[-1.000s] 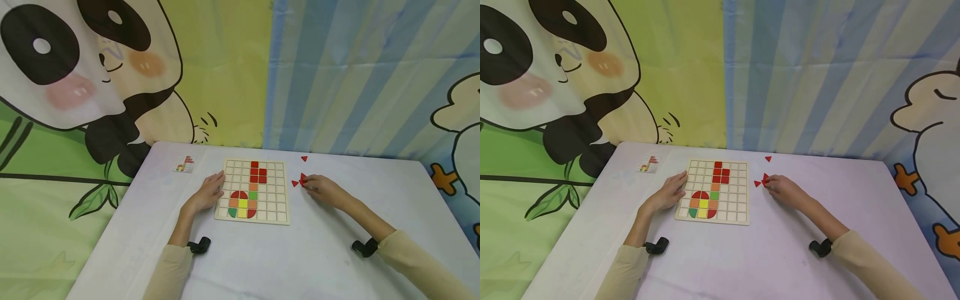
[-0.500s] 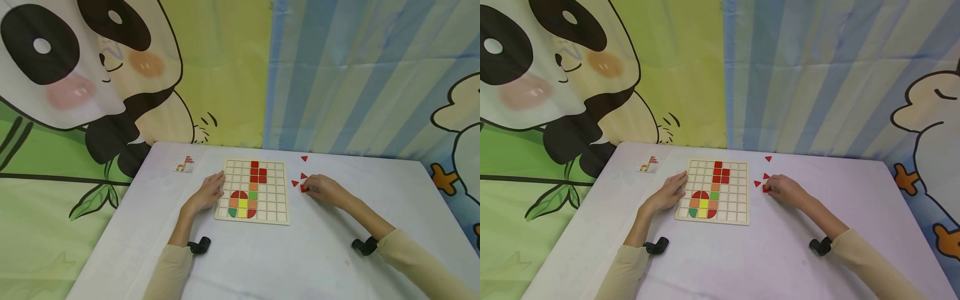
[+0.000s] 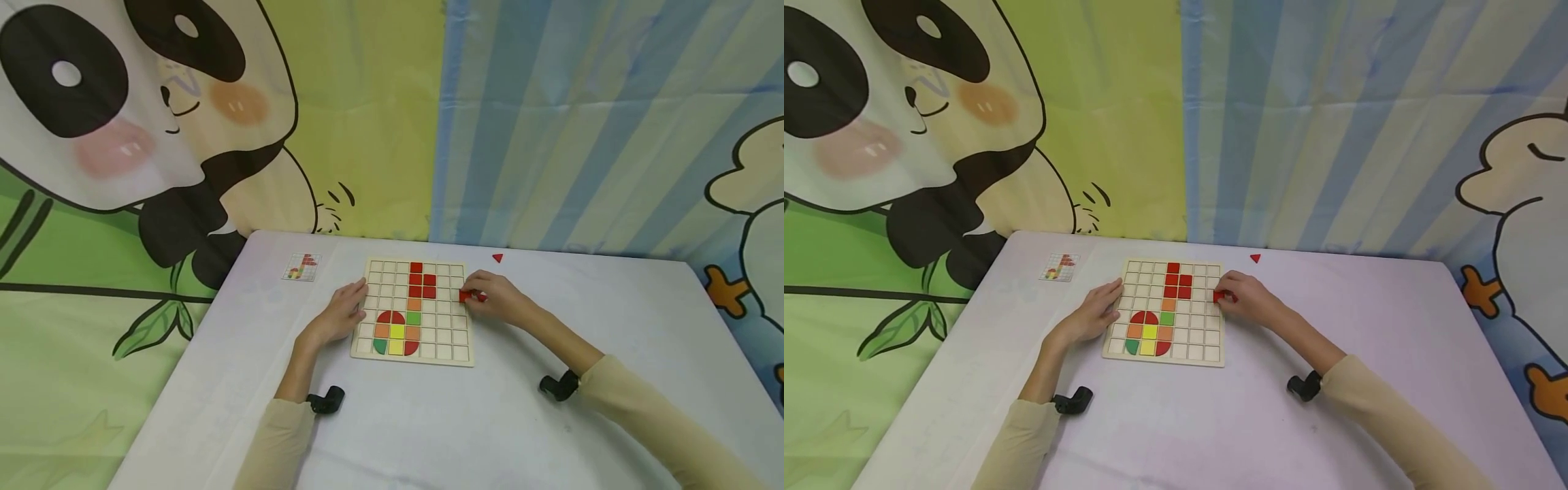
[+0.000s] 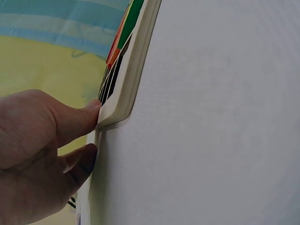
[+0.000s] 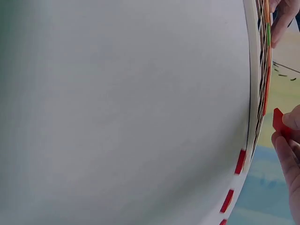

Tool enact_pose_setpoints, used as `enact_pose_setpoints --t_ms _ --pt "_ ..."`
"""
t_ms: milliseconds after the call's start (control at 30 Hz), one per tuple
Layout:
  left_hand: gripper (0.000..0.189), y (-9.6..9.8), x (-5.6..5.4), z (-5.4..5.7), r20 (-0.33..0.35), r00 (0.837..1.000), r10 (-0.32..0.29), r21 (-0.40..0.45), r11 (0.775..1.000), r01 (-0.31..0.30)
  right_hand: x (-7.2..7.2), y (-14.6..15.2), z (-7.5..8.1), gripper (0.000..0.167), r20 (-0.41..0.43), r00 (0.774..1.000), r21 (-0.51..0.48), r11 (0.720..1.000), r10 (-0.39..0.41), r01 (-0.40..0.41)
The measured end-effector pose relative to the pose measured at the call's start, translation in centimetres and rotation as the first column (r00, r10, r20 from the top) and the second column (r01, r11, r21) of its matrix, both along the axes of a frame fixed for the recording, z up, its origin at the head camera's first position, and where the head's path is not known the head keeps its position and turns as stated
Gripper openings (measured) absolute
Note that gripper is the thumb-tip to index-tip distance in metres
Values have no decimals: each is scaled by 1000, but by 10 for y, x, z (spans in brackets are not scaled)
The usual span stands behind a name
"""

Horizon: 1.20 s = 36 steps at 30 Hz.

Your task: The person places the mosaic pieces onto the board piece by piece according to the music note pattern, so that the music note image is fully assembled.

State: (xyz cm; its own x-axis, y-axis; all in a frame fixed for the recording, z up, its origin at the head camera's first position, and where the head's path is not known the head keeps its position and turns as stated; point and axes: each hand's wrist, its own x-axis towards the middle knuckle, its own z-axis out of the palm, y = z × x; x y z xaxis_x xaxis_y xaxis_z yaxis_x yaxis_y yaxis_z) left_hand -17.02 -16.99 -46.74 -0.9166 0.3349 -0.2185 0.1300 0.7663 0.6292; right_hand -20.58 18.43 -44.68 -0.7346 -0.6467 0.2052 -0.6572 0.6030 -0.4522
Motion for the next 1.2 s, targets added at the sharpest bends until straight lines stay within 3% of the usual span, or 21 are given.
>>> enact_pose_setpoints --t_ms 333,667,1000,1200 --pt "61 2 0 -2 9 1000 0 6 1000 0 -19 -29 -7 23 115 993 46 999 16 -22" --pt "61 1 0 -2 3 1000 2 -2 1000 -2 -21 -34 -6 23 125 992 66 998 9 -18" --pt "61 -2 0 -1 4 1000 3 25 1000 -3 -22 -38 -10 22 113 994 35 999 -7 3" --pt "61 -1 -1 -2 -4 1000 -5 19 1000 5 -25 -38 -14 16 14 998 44 997 57 -58"
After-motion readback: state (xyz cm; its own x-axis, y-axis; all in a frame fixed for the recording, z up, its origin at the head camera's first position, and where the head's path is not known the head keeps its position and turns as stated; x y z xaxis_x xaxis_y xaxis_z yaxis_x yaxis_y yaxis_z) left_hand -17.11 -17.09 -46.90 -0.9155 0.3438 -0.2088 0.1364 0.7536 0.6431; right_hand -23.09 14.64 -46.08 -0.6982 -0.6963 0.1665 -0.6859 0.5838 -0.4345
